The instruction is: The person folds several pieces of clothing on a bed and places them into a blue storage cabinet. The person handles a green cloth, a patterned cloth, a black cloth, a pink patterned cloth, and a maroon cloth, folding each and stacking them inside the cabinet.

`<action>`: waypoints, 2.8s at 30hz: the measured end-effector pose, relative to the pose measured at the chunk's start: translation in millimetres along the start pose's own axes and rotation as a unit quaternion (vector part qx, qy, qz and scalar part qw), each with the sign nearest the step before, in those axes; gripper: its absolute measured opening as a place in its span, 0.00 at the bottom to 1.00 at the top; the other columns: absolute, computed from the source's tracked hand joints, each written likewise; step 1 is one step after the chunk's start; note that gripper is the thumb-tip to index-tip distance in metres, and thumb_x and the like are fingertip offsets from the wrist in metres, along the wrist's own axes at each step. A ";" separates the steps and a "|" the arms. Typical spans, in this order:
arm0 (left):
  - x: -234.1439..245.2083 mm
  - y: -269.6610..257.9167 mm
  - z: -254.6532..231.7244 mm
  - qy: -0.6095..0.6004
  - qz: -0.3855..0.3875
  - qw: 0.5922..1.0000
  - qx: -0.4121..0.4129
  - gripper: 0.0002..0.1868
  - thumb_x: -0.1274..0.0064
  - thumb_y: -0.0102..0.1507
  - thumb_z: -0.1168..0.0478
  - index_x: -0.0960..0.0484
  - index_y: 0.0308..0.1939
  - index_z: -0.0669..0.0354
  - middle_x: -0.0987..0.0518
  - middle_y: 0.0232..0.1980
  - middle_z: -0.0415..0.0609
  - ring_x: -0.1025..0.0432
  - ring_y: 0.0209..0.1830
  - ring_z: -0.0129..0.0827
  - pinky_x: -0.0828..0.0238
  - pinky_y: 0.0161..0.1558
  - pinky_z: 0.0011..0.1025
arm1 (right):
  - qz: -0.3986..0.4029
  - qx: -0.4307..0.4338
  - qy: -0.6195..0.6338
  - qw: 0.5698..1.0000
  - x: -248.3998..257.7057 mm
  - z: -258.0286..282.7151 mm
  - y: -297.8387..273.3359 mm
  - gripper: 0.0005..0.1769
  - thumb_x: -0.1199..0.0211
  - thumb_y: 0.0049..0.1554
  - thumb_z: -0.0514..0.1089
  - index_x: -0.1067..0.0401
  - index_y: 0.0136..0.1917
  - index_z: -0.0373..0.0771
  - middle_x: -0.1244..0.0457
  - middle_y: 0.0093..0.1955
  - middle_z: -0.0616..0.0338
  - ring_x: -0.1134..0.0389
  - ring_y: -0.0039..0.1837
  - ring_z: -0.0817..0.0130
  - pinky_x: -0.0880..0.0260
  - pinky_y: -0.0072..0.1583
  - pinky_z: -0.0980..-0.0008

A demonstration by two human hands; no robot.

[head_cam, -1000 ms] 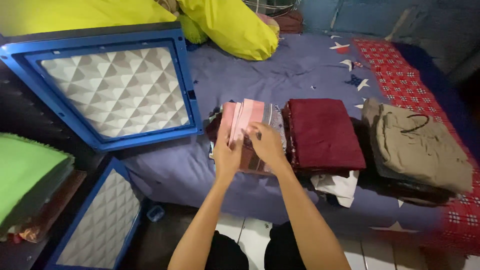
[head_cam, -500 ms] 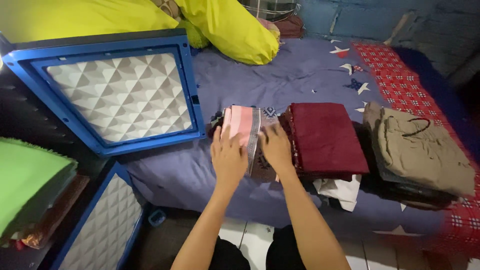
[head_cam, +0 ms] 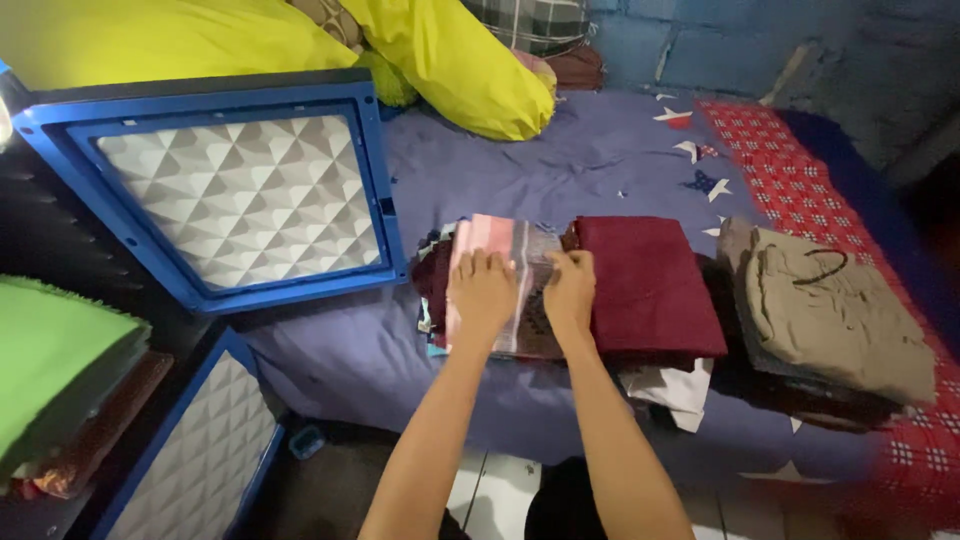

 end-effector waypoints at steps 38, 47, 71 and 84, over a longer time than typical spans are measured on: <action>56.8 -11.1 0.4 -0.024 0.011 1.000 -0.002 0.22 0.60 0.67 0.51 0.15 0.55 0.56 0.18 0.58 0.55 0.28 0.64 0.53 0.39 0.63 0.45 | 0.139 -0.026 -0.096 0.985 -21.2 -14.3 -19.0 0.22 0.45 0.64 0.50 0.25 0.65 0.38 0.34 0.67 0.46 0.34 0.70 0.49 0.33 0.68 0.55; 54.5 -8.3 7.5 -0.010 0.009 1.000 -0.014 0.21 0.61 0.67 0.55 0.14 0.52 0.58 0.16 0.55 0.54 0.24 0.60 0.49 0.35 0.60 0.43 | 0.149 0.062 -0.038 0.986 -12.5 20.9 -22.6 0.19 0.45 0.65 0.49 0.25 0.65 0.44 0.33 0.66 0.48 0.36 0.71 0.47 0.41 0.71 0.42; 23.0 -13.8 22.0 0.022 0.027 0.999 -0.001 0.23 0.61 0.66 0.51 0.17 0.58 0.51 0.19 0.62 0.44 0.29 0.66 0.39 0.38 0.64 0.47 | 0.303 -0.076 -0.123 0.942 -24.7 19.5 -13.6 0.34 0.65 0.68 0.63 0.43 0.80 0.48 0.50 0.83 0.57 0.55 0.84 0.55 0.63 0.79 0.37; 45.3 -3.6 5.6 -0.044 0.034 0.995 -0.084 0.20 0.62 0.70 0.49 0.16 0.53 0.49 0.16 0.55 0.44 0.25 0.60 0.39 0.35 0.61 0.39 | 0.275 -0.031 -0.114 0.954 -12.9 26.3 -14.8 0.27 0.61 0.68 0.59 0.34 0.75 0.55 0.41 0.77 0.63 0.46 0.80 0.56 0.50 0.76 0.42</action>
Point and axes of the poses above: each hand's wrist, its own y-axis towards the middle knuckle, its own x-axis out of the back of the hand, z = x × y, the point moved 4 cm from there along y, towards the middle knuckle
